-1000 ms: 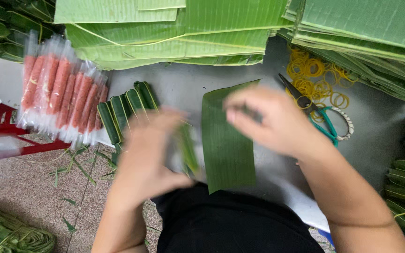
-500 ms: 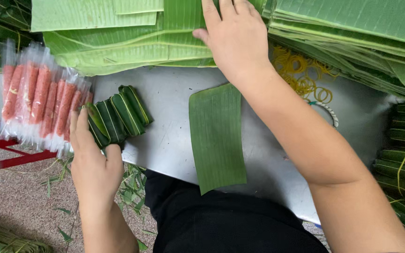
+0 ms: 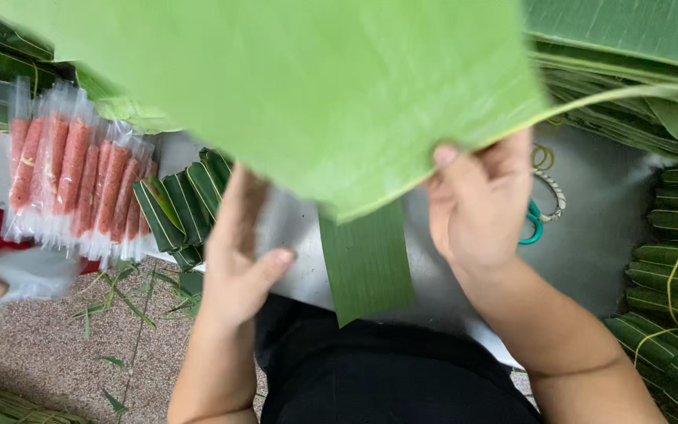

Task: The person wraps cylindrical reddish food items in banana leaves, folds the leaves to enclose the items, and secures them with yellow rubber bands. The wrapped items are placed on the table next to other completed wraps.

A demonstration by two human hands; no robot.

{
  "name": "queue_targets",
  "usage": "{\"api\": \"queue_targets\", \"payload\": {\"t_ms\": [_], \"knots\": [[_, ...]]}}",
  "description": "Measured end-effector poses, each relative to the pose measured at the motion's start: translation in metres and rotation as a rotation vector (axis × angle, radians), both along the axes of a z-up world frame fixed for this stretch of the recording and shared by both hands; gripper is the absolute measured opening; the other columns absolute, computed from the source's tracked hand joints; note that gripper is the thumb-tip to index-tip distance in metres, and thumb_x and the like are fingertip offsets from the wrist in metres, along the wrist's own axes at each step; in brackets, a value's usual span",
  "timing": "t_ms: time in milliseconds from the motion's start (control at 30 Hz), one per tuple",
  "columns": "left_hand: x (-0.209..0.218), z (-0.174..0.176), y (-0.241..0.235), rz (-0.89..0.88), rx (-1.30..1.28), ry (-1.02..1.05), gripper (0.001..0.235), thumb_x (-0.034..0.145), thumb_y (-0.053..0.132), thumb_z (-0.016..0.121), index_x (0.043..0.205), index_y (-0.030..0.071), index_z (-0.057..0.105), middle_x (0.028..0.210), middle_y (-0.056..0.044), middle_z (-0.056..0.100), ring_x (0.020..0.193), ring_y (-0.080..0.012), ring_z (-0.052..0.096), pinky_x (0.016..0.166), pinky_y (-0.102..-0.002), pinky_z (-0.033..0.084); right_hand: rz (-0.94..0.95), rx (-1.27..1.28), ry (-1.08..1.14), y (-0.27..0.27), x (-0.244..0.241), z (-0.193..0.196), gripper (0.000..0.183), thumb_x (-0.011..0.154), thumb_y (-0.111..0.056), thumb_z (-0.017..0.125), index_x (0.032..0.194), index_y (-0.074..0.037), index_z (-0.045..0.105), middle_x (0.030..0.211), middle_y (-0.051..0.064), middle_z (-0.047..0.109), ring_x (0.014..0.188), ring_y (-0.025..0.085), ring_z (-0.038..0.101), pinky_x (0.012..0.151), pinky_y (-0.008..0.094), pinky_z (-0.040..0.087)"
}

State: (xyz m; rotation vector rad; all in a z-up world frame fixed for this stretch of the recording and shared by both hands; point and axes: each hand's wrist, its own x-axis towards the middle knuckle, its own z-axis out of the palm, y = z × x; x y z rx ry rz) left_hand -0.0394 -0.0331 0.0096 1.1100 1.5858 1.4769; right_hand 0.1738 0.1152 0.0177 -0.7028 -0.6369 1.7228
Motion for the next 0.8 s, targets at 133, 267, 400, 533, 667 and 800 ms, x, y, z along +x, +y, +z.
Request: {"api": "queue_targets", "payload": {"t_ms": [133, 267, 400, 533, 667, 800], "knots": [[0.008, -0.031, 0.027, 0.102, 0.042, -0.931, 0.054, 0.098, 0.019, 0.073, 0.145, 0.001, 0.053, 0.144, -0.015, 0.059, 0.131, -0.0298, 0.058, 0.111, -0.045, 0.047, 0.277, 0.027, -0.067, -0.019, 0.028, -0.031, 0.039, 0.098, 0.01, 0.059, 0.135, 0.0, 0.054, 0.121, 0.012, 0.066, 0.1, 0.016, 0.065, 0.082, 0.028, 0.053], [0.021, -0.037, 0.046, 0.036, -0.044, -1.011, 0.039, 0.103, 0.014, 0.065, 0.138, -0.001, 0.057, 0.135, -0.014, 0.065, 0.124, -0.0293, 0.063, 0.109, -0.048, 0.05, 0.341, -0.16, -0.3, -0.021, 0.06, -0.063, 0.028, 0.098, -0.014, 0.052, 0.122, -0.001, 0.06, 0.104, 0.01, 0.065, 0.088, 0.018, 0.065, 0.073, 0.032, 0.054], [0.025, -0.037, 0.054, 0.054, -0.008, -1.15, 0.041, 0.106, 0.022, 0.061, 0.14, -0.002, 0.056, 0.138, -0.015, 0.064, 0.125, -0.0298, 0.063, 0.109, -0.048, 0.05, 0.406, 0.132, -0.634, -0.018, 0.068, -0.069, 0.036, 0.114, -0.029, 0.052, 0.131, 0.002, 0.06, 0.101, 0.008, 0.063, 0.082, 0.014, 0.057, 0.07, 0.03, 0.047], [0.033, -0.049, 0.058, 0.16, -0.1, -1.132, 0.039, 0.102, 0.025, 0.057, 0.135, 0.004, 0.057, 0.125, -0.008, 0.07, 0.113, -0.0237, 0.068, 0.1, -0.045, 0.054, 0.328, 0.377, -0.71, -0.019, 0.058, -0.053, 0.041, 0.115, -0.03, 0.05, 0.14, 0.001, 0.057, 0.123, 0.004, 0.066, 0.108, 0.011, 0.062, 0.092, 0.027, 0.052], [0.029, -0.045, 0.062, -0.271, 0.186, -1.442, 0.022, 0.118, 0.032, 0.054, 0.113, 0.012, 0.061, 0.074, 0.006, 0.055, 0.072, -0.0144, 0.049, 0.071, -0.033, 0.045, 0.174, 0.292, -0.728, -0.012, 0.046, -0.04, 0.04, 0.109, -0.028, 0.05, 0.139, -0.002, 0.051, 0.121, 0.006, 0.064, 0.105, 0.015, 0.061, 0.084, 0.031, 0.049], [-0.019, -0.019, 0.071, 0.05, 0.469, -1.141, 0.024, 0.116, 0.037, 0.048, 0.103, 0.018, 0.056, 0.074, 0.008, 0.034, 0.056, -0.0069, 0.026, 0.052, -0.025, 0.03, 0.008, 0.047, -0.097, 0.011, 0.061, -0.04, 0.03, 0.112, -0.021, 0.05, 0.131, 0.003, 0.053, 0.105, 0.011, 0.066, 0.078, 0.016, 0.064, 0.067, 0.031, 0.05]]}}
